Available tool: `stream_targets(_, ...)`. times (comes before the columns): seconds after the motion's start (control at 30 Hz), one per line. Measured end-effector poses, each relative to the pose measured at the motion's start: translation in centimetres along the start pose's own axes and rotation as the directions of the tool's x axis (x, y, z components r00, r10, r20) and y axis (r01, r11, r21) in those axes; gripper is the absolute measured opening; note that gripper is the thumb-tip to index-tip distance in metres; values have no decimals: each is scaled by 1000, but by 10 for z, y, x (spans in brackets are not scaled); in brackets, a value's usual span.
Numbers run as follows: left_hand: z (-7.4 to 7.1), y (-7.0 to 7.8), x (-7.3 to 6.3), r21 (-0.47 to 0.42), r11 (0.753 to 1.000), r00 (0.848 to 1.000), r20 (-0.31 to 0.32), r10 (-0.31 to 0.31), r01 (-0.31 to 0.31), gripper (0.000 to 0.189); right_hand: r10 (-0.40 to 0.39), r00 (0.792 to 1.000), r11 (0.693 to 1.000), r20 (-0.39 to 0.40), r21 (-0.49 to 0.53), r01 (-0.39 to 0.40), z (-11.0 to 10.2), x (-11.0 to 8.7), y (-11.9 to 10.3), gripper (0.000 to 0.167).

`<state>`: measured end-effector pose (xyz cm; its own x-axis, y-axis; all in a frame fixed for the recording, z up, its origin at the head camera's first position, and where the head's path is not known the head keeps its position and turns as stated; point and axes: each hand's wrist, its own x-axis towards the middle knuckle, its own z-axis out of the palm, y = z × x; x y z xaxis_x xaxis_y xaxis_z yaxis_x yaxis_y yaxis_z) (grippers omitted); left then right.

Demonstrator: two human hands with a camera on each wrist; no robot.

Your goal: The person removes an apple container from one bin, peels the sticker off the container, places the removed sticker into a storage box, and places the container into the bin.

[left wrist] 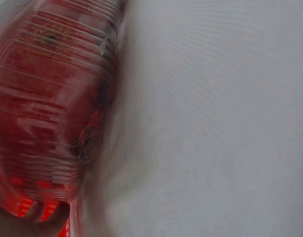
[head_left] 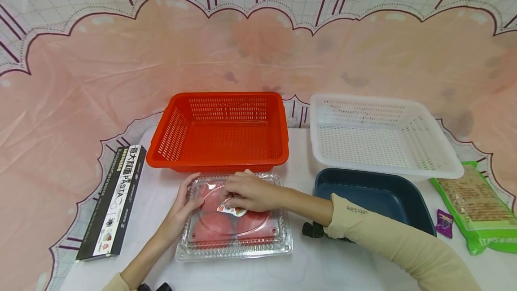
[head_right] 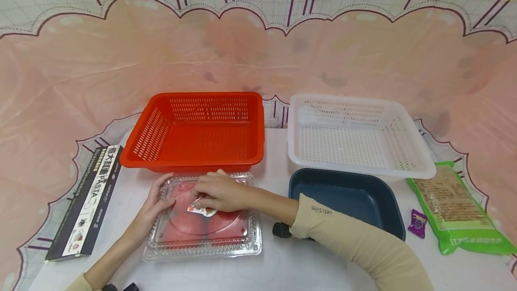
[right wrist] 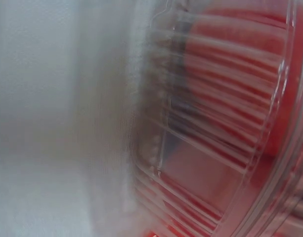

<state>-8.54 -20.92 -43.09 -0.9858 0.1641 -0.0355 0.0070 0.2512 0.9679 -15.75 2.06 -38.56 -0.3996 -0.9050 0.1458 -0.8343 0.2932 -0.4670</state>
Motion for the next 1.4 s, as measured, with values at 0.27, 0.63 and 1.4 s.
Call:
stream_targets(0.27,1,0,0,2,1000,1000,-6,-2,2,59,37,999,995,-25,92,-35,0,0,1,7)
stream_targets(0.63,1,-1,-1,10,1000,1000,-7,1,-1,60,70,997,980,-6,186,-68,0,-1,4,7)
stream_targets(1.4,0,-2,1,-3,1000,1000,-11,13,-13,58,49,999,909,13,413,-50,-3,-5,10,7)
